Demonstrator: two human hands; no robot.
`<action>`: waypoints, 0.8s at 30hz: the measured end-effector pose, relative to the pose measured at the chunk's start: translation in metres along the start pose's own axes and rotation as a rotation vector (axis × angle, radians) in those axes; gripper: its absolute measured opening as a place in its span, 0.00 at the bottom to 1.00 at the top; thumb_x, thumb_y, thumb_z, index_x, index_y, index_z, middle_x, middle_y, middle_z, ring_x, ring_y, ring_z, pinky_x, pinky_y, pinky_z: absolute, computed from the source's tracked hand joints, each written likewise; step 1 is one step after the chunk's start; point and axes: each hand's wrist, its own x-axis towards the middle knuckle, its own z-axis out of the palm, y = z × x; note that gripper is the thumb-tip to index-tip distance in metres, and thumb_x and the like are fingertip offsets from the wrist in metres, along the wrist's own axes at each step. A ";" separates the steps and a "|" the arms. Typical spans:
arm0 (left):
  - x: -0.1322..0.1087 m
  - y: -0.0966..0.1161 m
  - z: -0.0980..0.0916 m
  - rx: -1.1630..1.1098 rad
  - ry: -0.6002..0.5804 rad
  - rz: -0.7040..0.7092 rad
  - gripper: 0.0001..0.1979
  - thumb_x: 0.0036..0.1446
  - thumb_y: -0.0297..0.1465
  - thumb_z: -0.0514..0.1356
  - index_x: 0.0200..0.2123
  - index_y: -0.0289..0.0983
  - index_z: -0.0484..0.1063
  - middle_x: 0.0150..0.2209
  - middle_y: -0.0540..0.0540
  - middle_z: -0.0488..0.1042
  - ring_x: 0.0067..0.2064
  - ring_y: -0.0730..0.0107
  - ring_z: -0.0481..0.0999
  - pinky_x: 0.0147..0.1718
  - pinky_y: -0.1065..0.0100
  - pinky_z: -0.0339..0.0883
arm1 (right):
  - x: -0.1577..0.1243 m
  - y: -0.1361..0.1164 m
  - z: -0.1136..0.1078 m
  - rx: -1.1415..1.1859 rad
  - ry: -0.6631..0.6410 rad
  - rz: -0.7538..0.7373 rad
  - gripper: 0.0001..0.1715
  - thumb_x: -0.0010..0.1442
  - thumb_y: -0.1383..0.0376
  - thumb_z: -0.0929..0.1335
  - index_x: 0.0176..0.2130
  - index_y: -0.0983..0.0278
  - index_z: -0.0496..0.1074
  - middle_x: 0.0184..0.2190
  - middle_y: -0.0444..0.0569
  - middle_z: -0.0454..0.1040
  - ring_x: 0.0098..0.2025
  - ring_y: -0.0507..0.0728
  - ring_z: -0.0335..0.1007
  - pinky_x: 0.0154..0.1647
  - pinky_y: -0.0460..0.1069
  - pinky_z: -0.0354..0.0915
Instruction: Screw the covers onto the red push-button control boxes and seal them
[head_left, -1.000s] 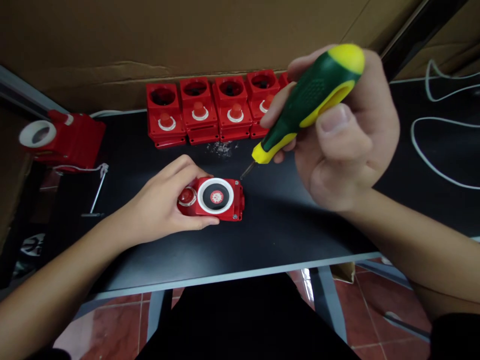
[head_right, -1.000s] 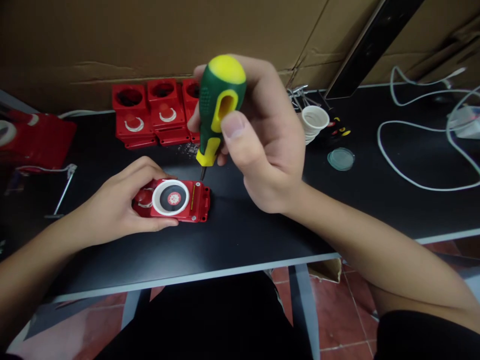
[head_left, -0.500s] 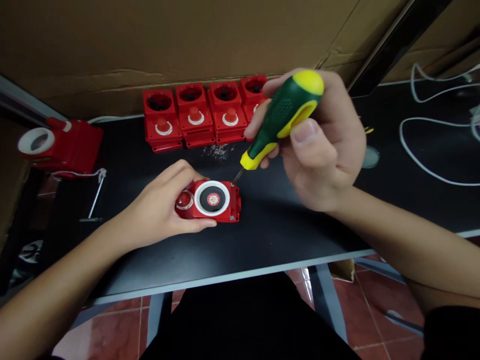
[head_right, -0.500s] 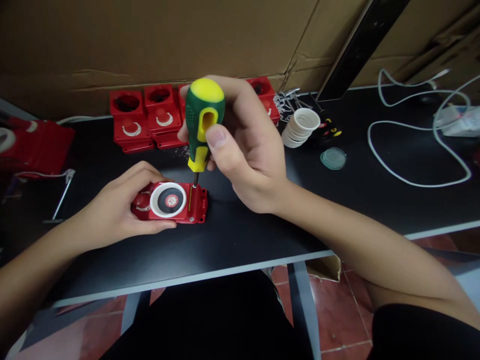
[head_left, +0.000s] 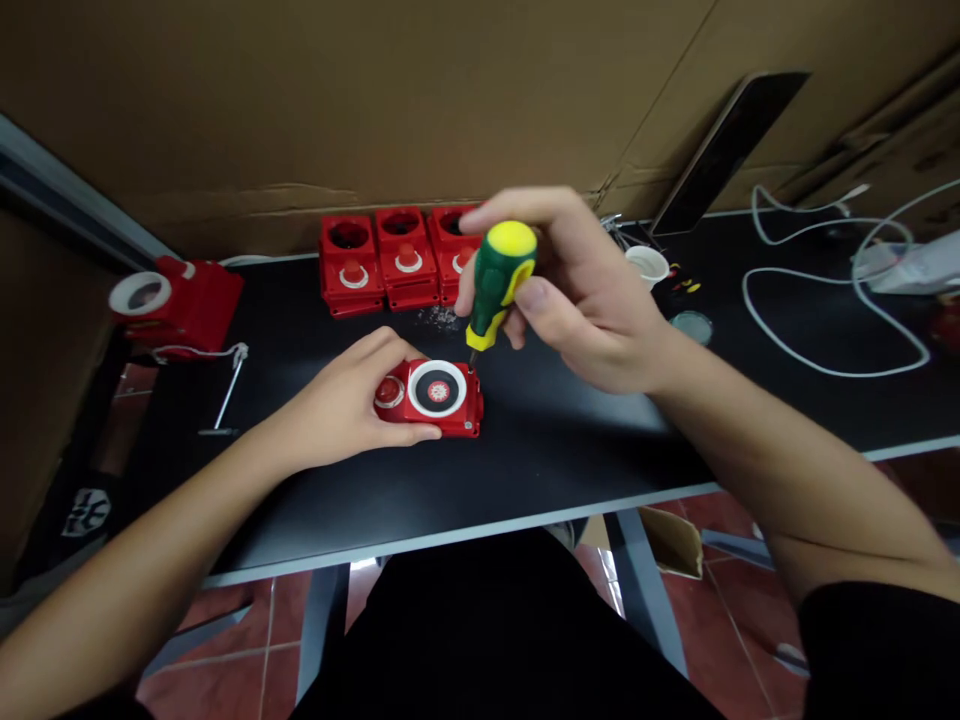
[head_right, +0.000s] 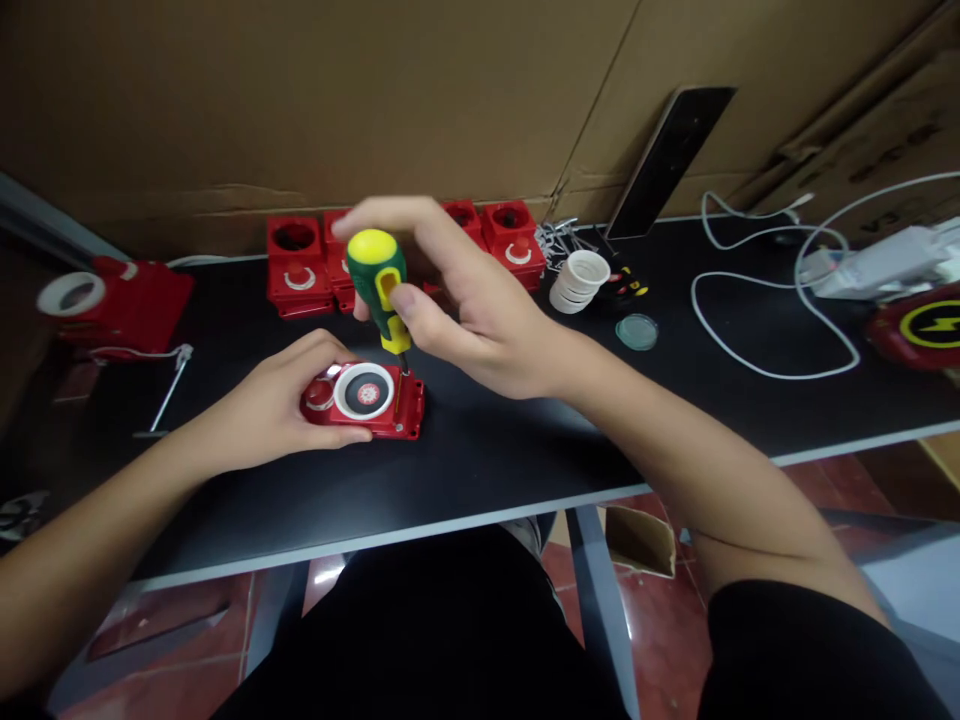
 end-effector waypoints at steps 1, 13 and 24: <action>0.000 0.000 0.000 0.000 0.005 0.004 0.31 0.60 0.57 0.75 0.54 0.42 0.76 0.51 0.47 0.76 0.49 0.56 0.79 0.53 0.58 0.74 | 0.006 -0.006 -0.004 -0.029 -0.053 0.012 0.18 0.82 0.64 0.62 0.67 0.64 0.63 0.49 0.50 0.78 0.43 0.51 0.76 0.42 0.47 0.74; -0.004 -0.001 -0.002 -0.016 -0.020 -0.025 0.29 0.62 0.54 0.75 0.56 0.44 0.76 0.55 0.46 0.76 0.54 0.52 0.80 0.58 0.53 0.75 | 0.051 -0.066 -0.026 -0.706 -0.444 0.142 0.21 0.84 0.51 0.61 0.46 0.61 0.74 0.34 0.45 0.75 0.32 0.54 0.63 0.35 0.52 0.59; -0.006 -0.002 -0.004 0.002 -0.032 -0.026 0.31 0.62 0.55 0.76 0.58 0.46 0.75 0.56 0.47 0.76 0.55 0.53 0.80 0.57 0.55 0.76 | 0.050 -0.066 -0.027 -1.082 -0.403 0.157 0.36 0.84 0.41 0.56 0.40 0.58 0.79 0.23 0.45 0.67 0.30 0.58 0.63 0.35 0.54 0.50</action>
